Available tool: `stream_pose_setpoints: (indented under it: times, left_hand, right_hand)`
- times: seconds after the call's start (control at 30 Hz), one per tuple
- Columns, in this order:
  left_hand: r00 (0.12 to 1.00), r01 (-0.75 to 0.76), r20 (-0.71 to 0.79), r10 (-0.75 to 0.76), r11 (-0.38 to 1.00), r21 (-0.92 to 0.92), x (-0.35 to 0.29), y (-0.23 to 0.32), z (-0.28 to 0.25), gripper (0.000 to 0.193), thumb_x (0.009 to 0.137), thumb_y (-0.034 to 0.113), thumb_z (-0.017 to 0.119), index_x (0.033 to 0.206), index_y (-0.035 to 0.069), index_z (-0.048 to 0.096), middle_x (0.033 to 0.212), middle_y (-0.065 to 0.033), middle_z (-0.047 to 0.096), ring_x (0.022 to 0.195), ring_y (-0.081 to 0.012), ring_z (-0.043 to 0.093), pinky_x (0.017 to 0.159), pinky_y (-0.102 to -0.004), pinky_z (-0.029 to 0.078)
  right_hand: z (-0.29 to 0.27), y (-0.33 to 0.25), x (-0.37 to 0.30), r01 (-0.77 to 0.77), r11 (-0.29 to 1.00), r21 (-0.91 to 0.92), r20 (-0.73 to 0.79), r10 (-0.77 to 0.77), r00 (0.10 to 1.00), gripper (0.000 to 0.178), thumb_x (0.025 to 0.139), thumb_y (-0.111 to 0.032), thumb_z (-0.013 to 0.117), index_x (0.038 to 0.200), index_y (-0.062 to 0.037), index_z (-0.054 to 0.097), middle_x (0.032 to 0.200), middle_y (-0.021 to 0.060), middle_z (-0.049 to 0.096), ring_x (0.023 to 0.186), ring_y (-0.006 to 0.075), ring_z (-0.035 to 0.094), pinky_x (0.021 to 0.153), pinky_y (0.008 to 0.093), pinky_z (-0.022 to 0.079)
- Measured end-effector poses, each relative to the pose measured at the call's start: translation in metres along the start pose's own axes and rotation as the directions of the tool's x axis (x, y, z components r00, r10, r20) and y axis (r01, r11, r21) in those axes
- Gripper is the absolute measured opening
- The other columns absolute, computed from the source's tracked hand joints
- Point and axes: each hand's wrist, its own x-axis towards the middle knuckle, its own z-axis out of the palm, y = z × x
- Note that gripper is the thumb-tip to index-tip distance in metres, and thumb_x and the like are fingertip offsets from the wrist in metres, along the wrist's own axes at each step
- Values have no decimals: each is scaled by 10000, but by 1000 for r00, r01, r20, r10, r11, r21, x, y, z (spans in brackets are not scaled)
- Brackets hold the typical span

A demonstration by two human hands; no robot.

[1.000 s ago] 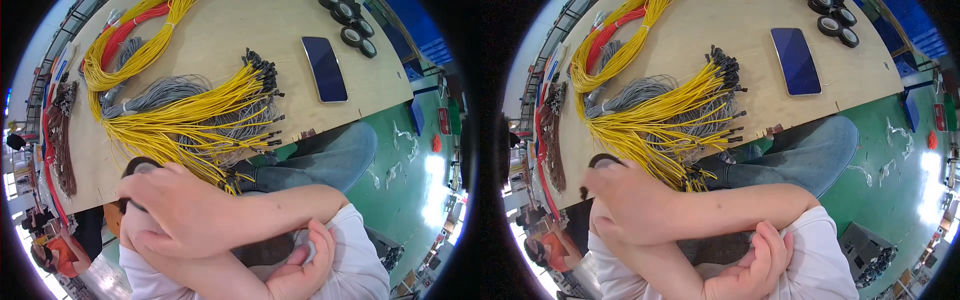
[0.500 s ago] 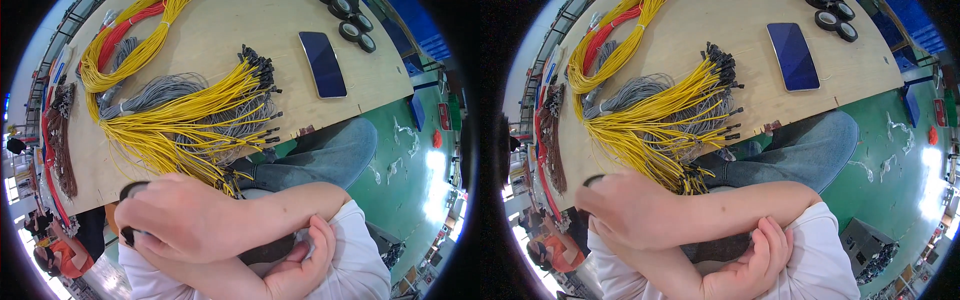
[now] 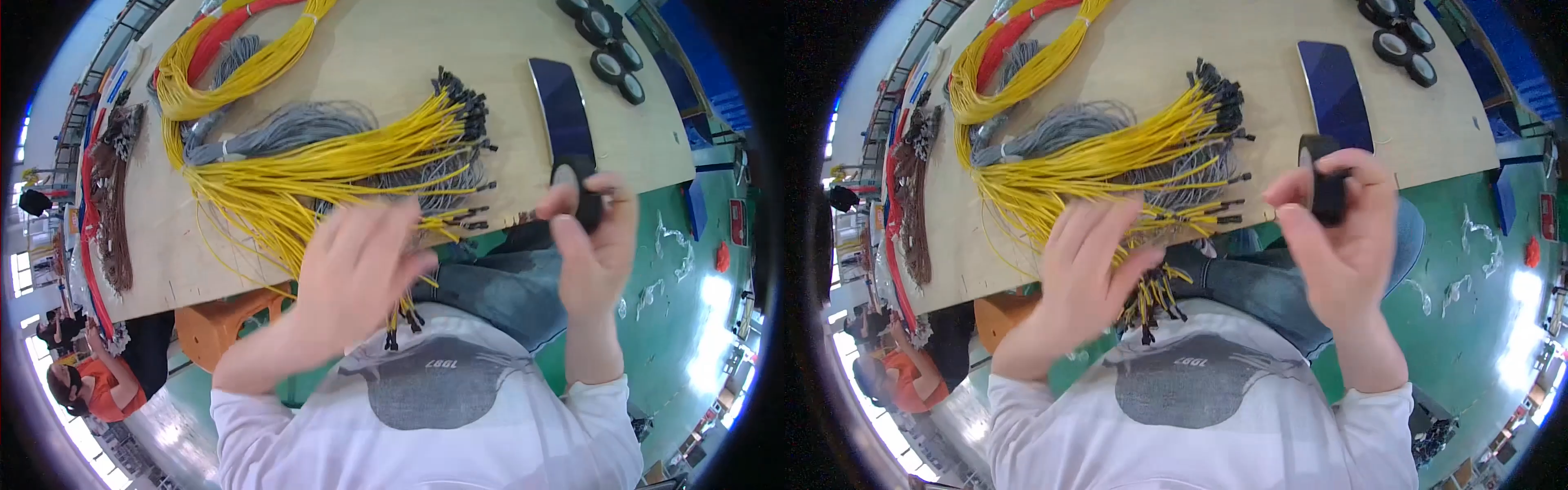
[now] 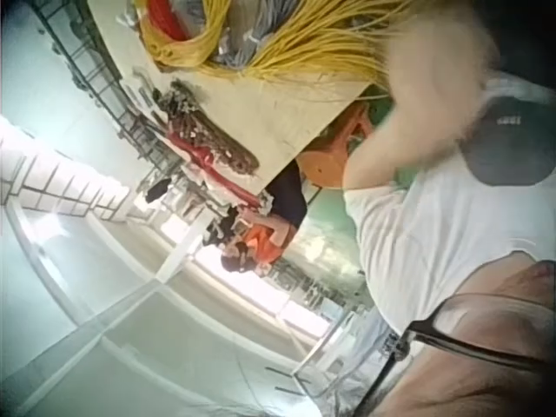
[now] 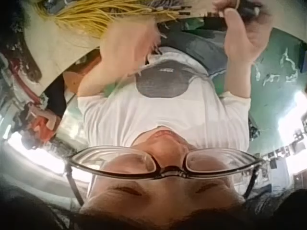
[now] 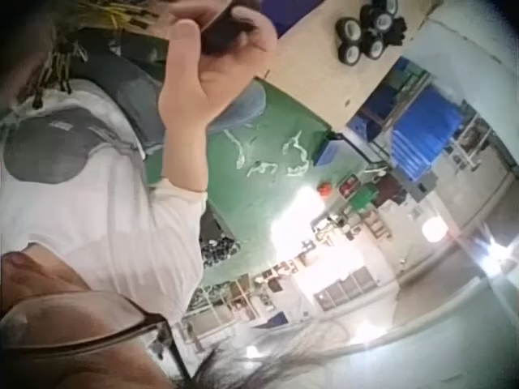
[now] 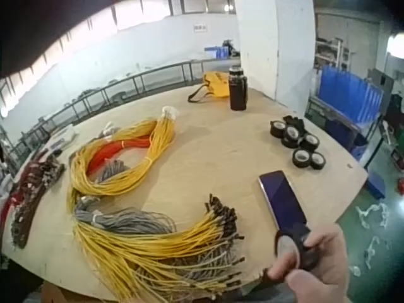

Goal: Applying black electrical tape to bundles of yellow and grey wires to insulate or bind them.

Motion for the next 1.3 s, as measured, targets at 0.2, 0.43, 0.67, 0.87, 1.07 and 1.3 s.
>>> stream_pose_setpoints:
  times: [0.2,0.43,0.67,0.87,1.07,1.3]
  left_hand:
    - [994,-106,15,105,994,35,1,-34,36,256,673,126,685,893,42,583,1034,-118,534,957,-305,521,795,-365,429]
    - [815,-34,551,179,964,-264,-58,-22,4,437,692,136,645,1108,69,529,1315,-121,436,1224,-274,419,982,-392,369]
    - [695,5,695,184,966,-260,-59,-15,2,551,700,65,549,1238,44,434,1335,-127,409,1272,-257,352,1057,-412,250]
    - [822,-185,487,295,948,-260,-50,-30,35,346,735,57,575,1080,38,550,1181,-110,544,1168,-256,474,1031,-445,267]
    - [998,-45,-48,27,904,-426,-10,-23,32,286,703,3,667,981,17,599,778,-79,587,565,-237,545,499,-348,436]
    - [984,86,-100,-145,892,-444,27,-13,27,157,733,62,655,869,49,577,714,-73,539,536,-204,536,463,-298,430]
  right_hand:
    - [16,47,-8,374,668,-644,390,-134,911,423,637,-77,723,996,-89,499,840,74,549,807,250,544,931,438,326]
    - [9,64,-2,488,592,-642,482,-183,857,363,670,-64,692,978,-98,503,806,66,547,773,249,545,916,447,336]
    - [-4,52,4,108,852,-513,198,-5,980,282,691,-50,686,938,-71,551,862,70,580,827,266,559,882,422,385]
    - [0,52,45,489,392,-779,492,-101,865,289,736,-59,632,999,-98,518,834,63,553,833,252,544,938,431,335]
    - [-3,31,45,238,693,-681,376,52,925,273,704,-19,653,945,-75,538,858,85,563,813,278,532,862,373,396]
    - [25,5,31,36,994,-102,347,2,938,390,711,31,685,1017,-55,461,903,84,595,806,195,595,894,405,412]
